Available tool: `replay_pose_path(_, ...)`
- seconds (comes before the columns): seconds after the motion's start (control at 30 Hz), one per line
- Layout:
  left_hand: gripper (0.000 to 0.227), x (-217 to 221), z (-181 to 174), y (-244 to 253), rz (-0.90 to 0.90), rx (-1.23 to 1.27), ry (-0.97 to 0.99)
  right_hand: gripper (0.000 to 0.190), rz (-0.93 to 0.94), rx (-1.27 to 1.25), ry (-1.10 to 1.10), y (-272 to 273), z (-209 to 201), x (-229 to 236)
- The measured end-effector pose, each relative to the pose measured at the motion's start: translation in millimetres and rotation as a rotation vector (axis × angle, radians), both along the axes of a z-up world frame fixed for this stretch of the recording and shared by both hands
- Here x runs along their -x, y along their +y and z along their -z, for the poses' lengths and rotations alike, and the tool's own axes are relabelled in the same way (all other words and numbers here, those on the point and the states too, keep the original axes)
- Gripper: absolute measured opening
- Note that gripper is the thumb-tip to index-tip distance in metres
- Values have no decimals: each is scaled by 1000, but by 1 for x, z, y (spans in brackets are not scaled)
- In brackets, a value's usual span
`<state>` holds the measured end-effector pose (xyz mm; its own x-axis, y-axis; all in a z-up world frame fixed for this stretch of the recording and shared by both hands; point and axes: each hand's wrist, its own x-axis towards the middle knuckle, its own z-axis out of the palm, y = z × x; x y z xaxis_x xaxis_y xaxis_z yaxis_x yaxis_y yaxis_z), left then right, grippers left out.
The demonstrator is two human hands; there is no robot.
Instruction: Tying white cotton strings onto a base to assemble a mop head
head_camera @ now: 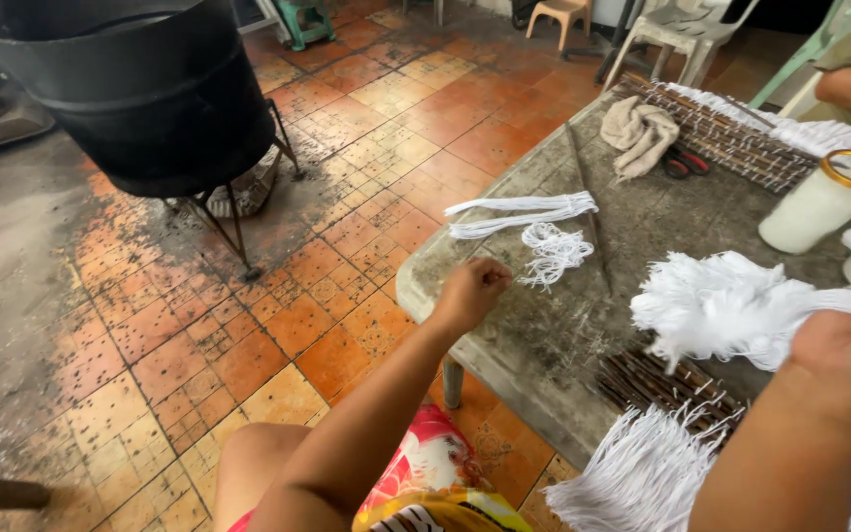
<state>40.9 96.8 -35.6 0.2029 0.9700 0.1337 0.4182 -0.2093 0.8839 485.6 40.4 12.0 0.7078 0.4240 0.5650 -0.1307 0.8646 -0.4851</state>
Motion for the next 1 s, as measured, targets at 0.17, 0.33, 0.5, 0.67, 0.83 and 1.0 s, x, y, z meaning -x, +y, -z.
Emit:
replay_pose_path(0.17,10,-81,25,69,1,-251,83,22,81,40,-198,-55,-108,171)
replay_pose_path(0.33,55,-115,-19,76,-30,18,436,48,-133,114,-321,-58,-113,189)
replay_pose_path(0.5,20,-115,5,86,38,-87,346,50,-118,172,-400,-41,-104,185)
replay_pose_path(0.67,15,-73,-29,55,219,-192,-63,85,-238,313,-781,10,-58,197)
replay_pose_path(0.83,14,23,-110,-19,268,231,-616,24,-461,994,-1271,35,9,228)
replay_pose_path(1.0,13,188,-113,-36,-77,-50,-994,23,-80,1083,-1421,22,-14,223)
